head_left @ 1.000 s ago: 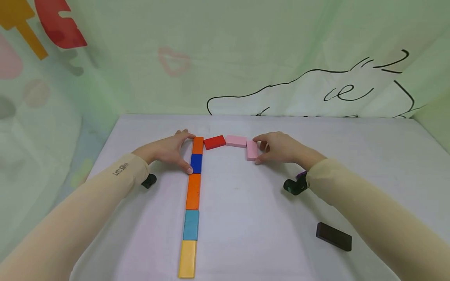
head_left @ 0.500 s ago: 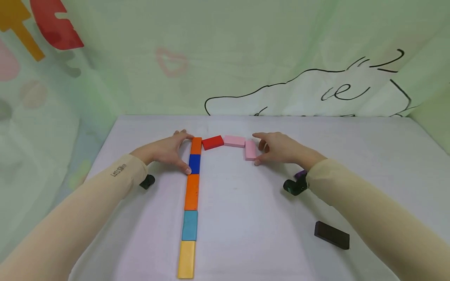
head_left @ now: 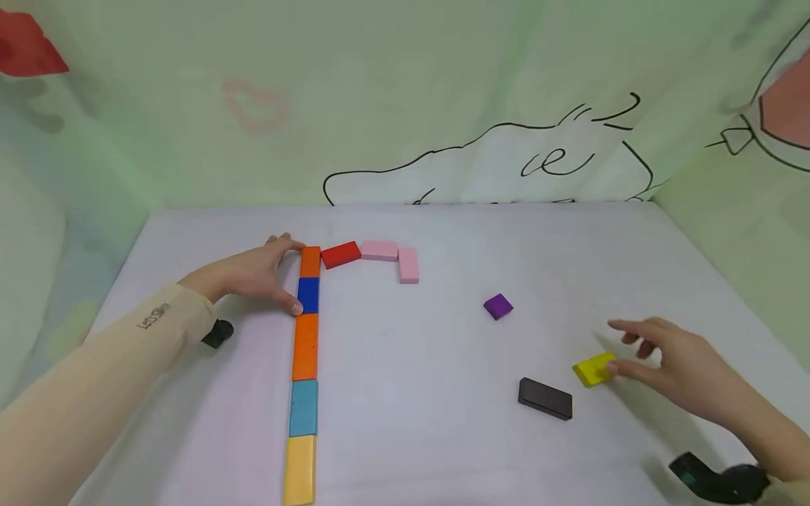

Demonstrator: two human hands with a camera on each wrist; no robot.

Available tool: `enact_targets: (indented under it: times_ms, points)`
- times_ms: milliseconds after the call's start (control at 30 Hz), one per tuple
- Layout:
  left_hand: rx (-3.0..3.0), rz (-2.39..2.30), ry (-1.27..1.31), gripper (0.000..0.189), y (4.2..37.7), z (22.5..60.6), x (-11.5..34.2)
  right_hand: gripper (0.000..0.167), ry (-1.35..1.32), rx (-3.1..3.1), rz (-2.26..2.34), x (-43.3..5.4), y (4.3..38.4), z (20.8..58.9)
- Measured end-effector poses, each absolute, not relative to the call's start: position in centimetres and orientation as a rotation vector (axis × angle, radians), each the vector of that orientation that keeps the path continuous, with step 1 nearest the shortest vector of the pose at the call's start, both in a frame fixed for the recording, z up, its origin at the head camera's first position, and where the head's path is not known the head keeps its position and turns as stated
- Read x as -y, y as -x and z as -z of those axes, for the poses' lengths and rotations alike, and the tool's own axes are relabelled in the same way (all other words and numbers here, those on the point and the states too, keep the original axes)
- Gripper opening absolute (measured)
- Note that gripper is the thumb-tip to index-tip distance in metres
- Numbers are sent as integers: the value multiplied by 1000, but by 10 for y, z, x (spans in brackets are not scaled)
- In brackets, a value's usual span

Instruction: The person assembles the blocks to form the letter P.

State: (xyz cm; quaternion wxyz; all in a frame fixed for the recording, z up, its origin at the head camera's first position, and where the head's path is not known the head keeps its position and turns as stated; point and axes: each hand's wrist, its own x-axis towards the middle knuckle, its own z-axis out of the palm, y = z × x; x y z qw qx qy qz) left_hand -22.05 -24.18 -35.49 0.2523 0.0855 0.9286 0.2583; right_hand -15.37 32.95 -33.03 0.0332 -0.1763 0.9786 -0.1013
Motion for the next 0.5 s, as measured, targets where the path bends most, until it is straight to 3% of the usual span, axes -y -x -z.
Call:
enact_targets:
  times_ms: [167,500]
  points:
    - [-2527,-696,-221,110,219,357,242,61,589,-2997,511,-364,136,354]
    - [-2527,-691,-218,109,221,358,241,36,721,-2920,502,-364,153,363]
